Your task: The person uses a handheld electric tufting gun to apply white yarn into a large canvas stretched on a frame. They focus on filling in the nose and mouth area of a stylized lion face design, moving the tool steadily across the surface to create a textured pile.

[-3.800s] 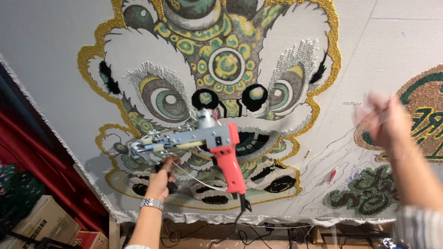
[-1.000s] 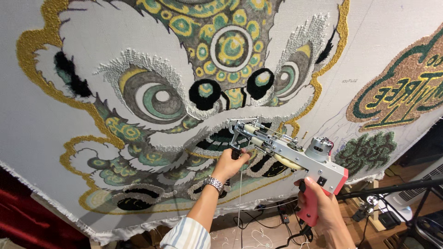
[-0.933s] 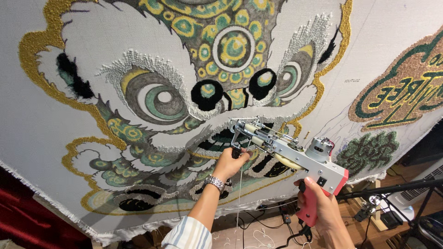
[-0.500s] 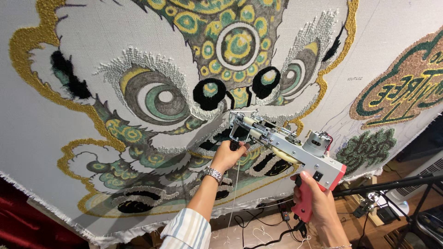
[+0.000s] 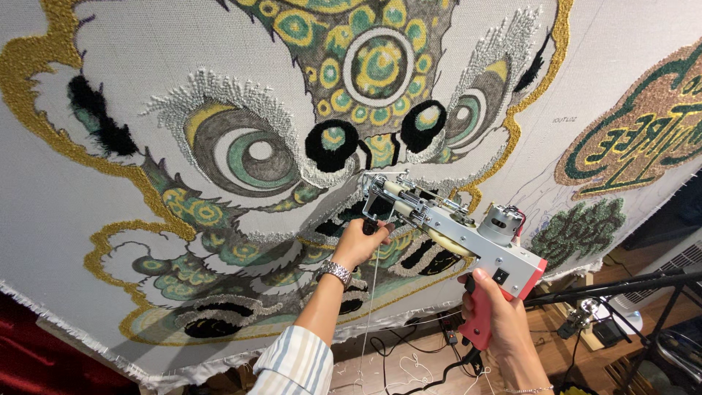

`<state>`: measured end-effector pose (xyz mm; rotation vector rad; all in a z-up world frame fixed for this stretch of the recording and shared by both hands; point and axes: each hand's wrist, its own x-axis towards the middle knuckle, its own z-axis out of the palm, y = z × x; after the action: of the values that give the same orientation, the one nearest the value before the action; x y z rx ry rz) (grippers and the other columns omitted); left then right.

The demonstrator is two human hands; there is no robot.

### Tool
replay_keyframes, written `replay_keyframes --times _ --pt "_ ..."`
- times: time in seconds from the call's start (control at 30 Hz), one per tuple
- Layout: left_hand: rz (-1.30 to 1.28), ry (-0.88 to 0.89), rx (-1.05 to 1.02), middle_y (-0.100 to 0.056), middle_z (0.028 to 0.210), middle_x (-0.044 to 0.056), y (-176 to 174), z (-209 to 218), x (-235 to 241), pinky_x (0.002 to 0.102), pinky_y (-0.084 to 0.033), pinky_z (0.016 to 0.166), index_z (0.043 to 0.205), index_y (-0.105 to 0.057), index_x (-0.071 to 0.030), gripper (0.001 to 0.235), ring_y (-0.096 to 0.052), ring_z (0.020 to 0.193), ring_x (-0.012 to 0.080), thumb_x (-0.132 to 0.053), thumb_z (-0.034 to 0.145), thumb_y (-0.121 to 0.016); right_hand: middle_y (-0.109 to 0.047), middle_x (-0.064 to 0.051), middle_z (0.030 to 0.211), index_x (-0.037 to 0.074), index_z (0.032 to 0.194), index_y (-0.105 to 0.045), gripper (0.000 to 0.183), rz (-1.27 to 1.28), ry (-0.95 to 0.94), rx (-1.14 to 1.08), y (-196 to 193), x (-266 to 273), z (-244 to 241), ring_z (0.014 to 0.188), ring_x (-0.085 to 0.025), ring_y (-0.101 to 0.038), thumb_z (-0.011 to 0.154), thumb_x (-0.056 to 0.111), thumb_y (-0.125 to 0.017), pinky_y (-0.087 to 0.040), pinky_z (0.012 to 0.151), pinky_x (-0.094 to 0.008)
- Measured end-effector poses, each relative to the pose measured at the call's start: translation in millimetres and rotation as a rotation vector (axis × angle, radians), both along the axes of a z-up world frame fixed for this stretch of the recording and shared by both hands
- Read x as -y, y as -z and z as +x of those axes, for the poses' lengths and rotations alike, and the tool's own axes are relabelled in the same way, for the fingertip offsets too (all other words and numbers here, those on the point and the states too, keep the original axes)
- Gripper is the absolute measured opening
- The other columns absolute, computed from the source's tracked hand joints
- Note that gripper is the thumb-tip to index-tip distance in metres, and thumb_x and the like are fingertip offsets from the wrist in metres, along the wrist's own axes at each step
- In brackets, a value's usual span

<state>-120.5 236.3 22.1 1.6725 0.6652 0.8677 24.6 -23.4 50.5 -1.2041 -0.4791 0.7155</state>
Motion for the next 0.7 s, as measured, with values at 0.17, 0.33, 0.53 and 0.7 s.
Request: replay_keyframes --times 0.17,0.33,0.53,0.7 --pt "-0.059 -0.005 -0.156 -0.078 0.077 0.004 -11.6 -6.2 -0.5 0.026 -0.039 0.043 0.092 -0.07 -0.008 0.031 -0.051 0.045 0.0062 -0.038 0.089 -0.074 -0.067 -0.011 0.091 0.002 0.108 -0.061 0.041 0.003 0.021 -0.033 -5.5 -2.9 -7.7 0.061 -0.018 -0.055 0.085 0.033 -0.073 -0.045 0.049 -0.034" --pt "-0.043 -0.003 -0.145 -0.078 0.076 0.003 -18.5 -8.8 -0.4 0.026 -0.039 0.043 0.092 -0.07 -0.008 0.031 -0.049 0.043 0.0061 -0.039 0.088 -0.075 -0.065 -0.011 0.088 0.0 0.105 -0.061 0.042 -0.005 -0.007 -0.039 -4.7 -6.9 -8.1 0.06 -0.019 -0.054 0.086 0.035 -0.072 -0.043 0.047 -0.036" --pt "-0.023 -0.024 -0.151 -0.078 0.077 0.005 -14.0 -8.9 6.6 0.026 -0.046 0.05 0.088 -0.07 -0.008 0.03 -0.056 0.051 0.0073 -0.037 0.088 -0.076 -0.06 -0.013 0.083 -0.004 0.107 -0.064 0.042 0.013 -0.009 -0.044 6.7 -0.5 0.9 0.061 -0.02 -0.054 0.091 0.034 -0.072 -0.045 0.05 -0.035" --pt "-0.018 -0.025 -0.142 -0.08 0.083 0.005 -3.0 -6.2 12.8 0.025 -0.055 0.066 0.089 -0.071 -0.01 0.024 -0.074 0.074 0.0086 -0.033 0.088 -0.075 -0.07 -0.01 0.092 0.001 0.107 -0.061 0.039 -0.015 0.025 -0.015 13.3 6.2 11.4 0.06 -0.018 -0.054 0.086 0.033 -0.069 -0.042 0.047 -0.034"
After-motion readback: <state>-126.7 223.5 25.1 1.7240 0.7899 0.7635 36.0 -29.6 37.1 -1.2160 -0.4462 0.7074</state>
